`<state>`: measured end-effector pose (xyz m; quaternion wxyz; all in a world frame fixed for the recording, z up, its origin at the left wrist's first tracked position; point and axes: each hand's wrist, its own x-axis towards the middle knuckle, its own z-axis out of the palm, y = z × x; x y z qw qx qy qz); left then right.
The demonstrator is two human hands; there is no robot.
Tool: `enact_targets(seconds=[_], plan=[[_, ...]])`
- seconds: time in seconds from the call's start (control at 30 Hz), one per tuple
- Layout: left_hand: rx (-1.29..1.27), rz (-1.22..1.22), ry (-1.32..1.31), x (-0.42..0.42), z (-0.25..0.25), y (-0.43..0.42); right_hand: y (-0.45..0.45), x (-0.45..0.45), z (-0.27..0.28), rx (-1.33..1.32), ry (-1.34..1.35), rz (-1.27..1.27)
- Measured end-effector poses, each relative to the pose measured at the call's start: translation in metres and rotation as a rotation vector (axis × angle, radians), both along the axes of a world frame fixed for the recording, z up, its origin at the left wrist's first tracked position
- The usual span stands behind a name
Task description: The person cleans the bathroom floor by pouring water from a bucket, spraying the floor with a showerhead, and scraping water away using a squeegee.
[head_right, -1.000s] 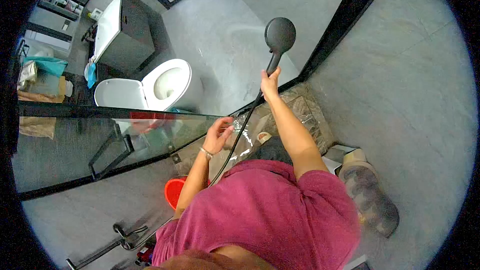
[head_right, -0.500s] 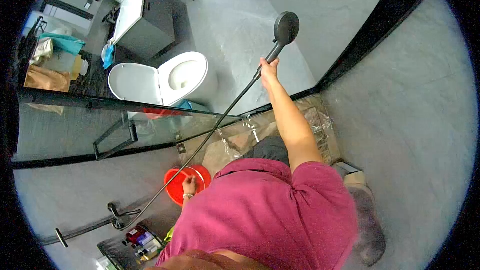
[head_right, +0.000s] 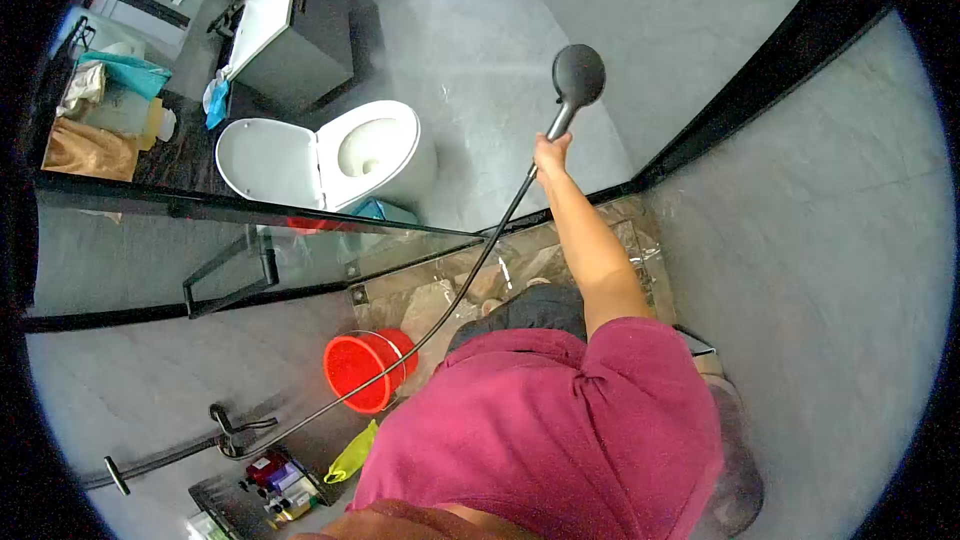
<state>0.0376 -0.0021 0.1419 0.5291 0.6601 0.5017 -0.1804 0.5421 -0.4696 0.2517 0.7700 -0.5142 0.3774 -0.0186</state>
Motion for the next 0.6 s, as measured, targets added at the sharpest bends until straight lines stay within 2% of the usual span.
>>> enact_targets(seconds=[0.03, 0.17, 0.23, 0.27, 0.3, 0.33, 0.37, 0.43, 0.47, 0.5, 0.53, 0.57, 0.6], plan=[[-0.023, 0.008, -0.009, 0.01, -0.001, 0.003, -0.002, 0.005, -0.032, -0.082, 0.039, -0.07], [-0.124, -0.002, -0.058, 0.05, -0.006, 0.02, -0.009, -0.016, -0.028, -0.045, -0.001, -0.406], [-0.085, -0.098, -0.086, 0.052, -0.031, 0.051, -0.024, -0.021, -0.05, 0.035, -0.042, -0.425], [-0.123, -0.027, -0.083, 0.06, -0.035, 0.063, -0.022, -0.023, -0.038, 0.004, -0.045, -0.465], [-0.159, 0.047, -0.08, 0.097, 0.017, 0.034, -0.022, -0.027, -0.022, -0.026, -0.048, -0.504], [-0.052, -0.089, -0.034, 0.13, 0.091, 0.008, -0.024, -0.028, -0.017, -0.034, -0.05, -0.522], [-0.06, -0.108, -0.033, 0.147, 0.096, 0.01, -0.025, -0.028, -0.013, -0.018, -0.042, -0.54], [0.109, -0.284, 0.036, 0.172, 0.099, 0.025, -0.025, -0.023, -0.019, -0.003, -0.029, -0.585], [0.208, -0.398, -0.204, 0.161, 0.029, 0.078, -0.027, -0.021, -0.016, 0.018, -0.014, -0.584], [0.312, -0.348, -0.304, 0.169, -0.005, 0.104, -0.027, -0.019, -0.014, 0.044, -0.002, -0.577], [0.508, -0.264, -0.342, 0.19, 0.037, 0.077, -0.028, -0.023, -0.018, 0.039, -0.007, -0.579], [0.867, -0.246, -0.608, 0.211, 0.06, 0.067, -0.027, -0.022, -0.02, 0.004, 0.002, -0.558], [1.065, -0.146, -0.565, 0.239, 0.119, 0.028, -0.029, -0.019, -0.028, -0.025, 0.008, -0.533]])
